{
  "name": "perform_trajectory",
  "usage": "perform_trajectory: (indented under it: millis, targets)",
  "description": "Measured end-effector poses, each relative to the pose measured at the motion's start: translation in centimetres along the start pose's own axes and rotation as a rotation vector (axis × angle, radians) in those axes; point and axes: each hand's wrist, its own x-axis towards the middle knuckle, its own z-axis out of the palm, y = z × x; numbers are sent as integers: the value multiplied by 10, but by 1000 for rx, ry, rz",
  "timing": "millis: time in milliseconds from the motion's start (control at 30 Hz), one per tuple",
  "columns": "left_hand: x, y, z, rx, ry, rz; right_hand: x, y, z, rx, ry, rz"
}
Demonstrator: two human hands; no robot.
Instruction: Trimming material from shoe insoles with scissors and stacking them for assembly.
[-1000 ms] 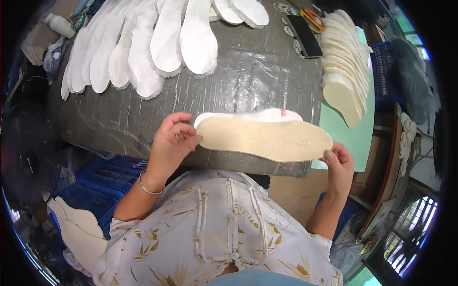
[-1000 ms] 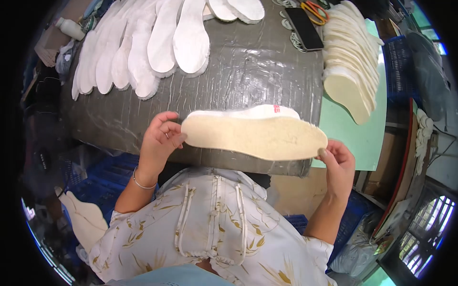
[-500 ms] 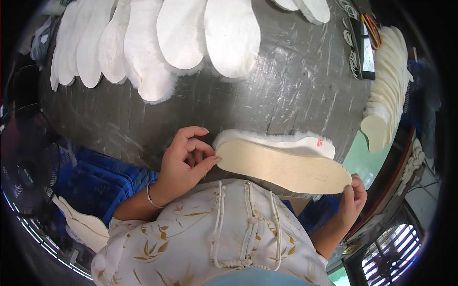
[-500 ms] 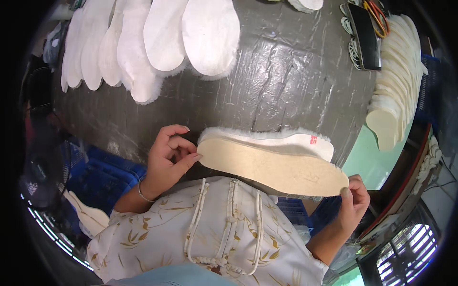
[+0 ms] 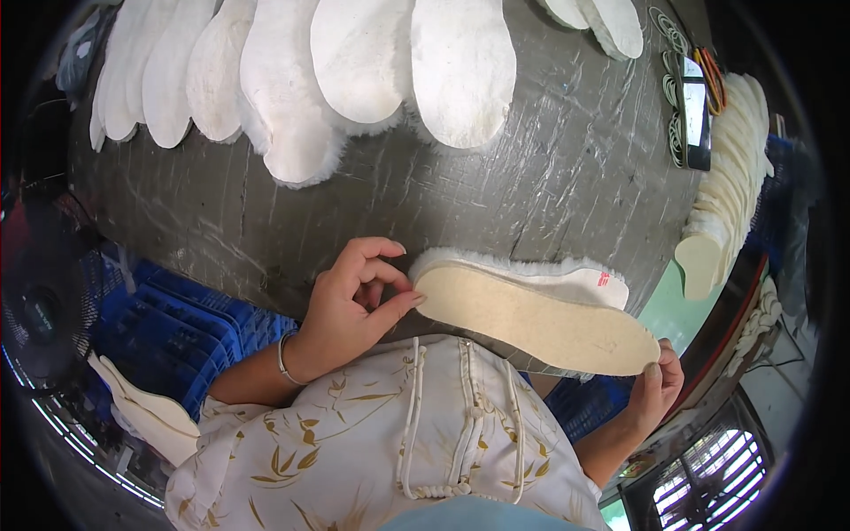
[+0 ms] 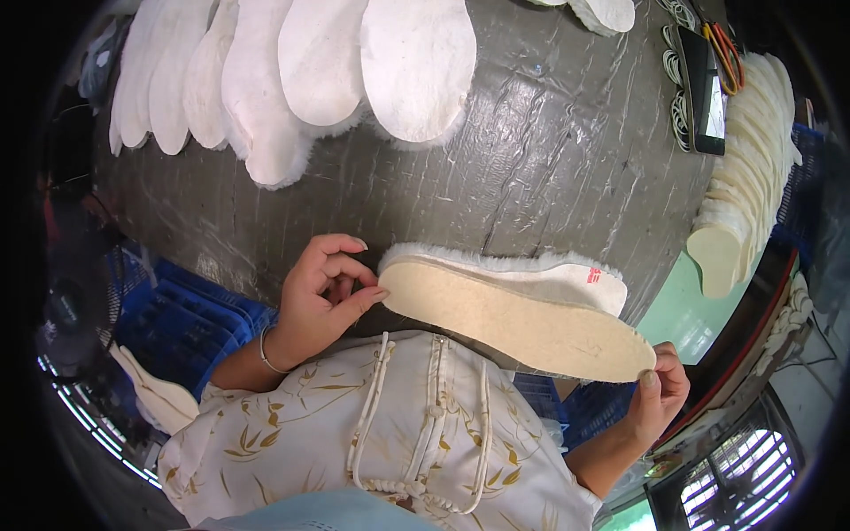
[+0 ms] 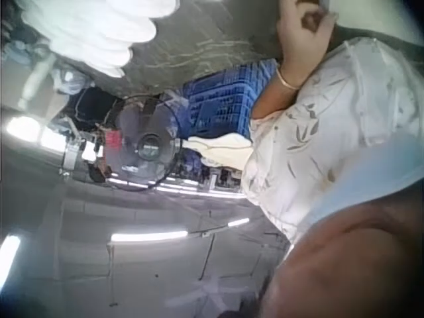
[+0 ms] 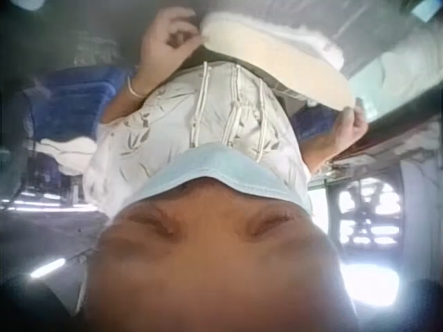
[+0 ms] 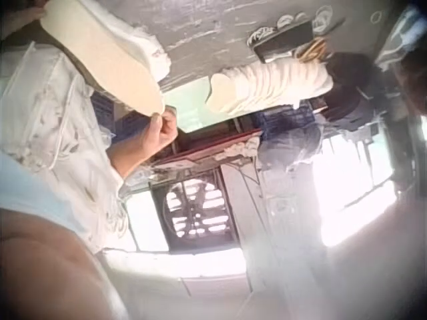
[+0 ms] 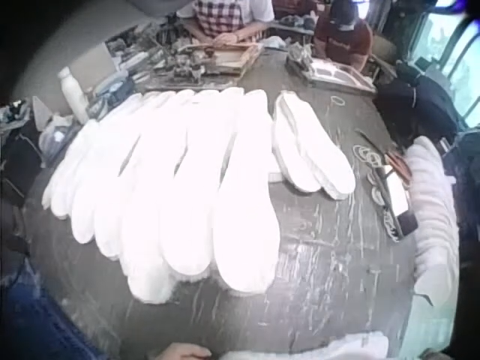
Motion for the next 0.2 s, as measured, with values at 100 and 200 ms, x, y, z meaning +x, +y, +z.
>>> perform_trajectory:
  millis: [100,200]
  targets:
    - [1,0,-1,6,-10,-9,1,-5,4,-3,22,-5]
    - [0,2,-3,60,-61,-47,3,0,2,10,34,-33]
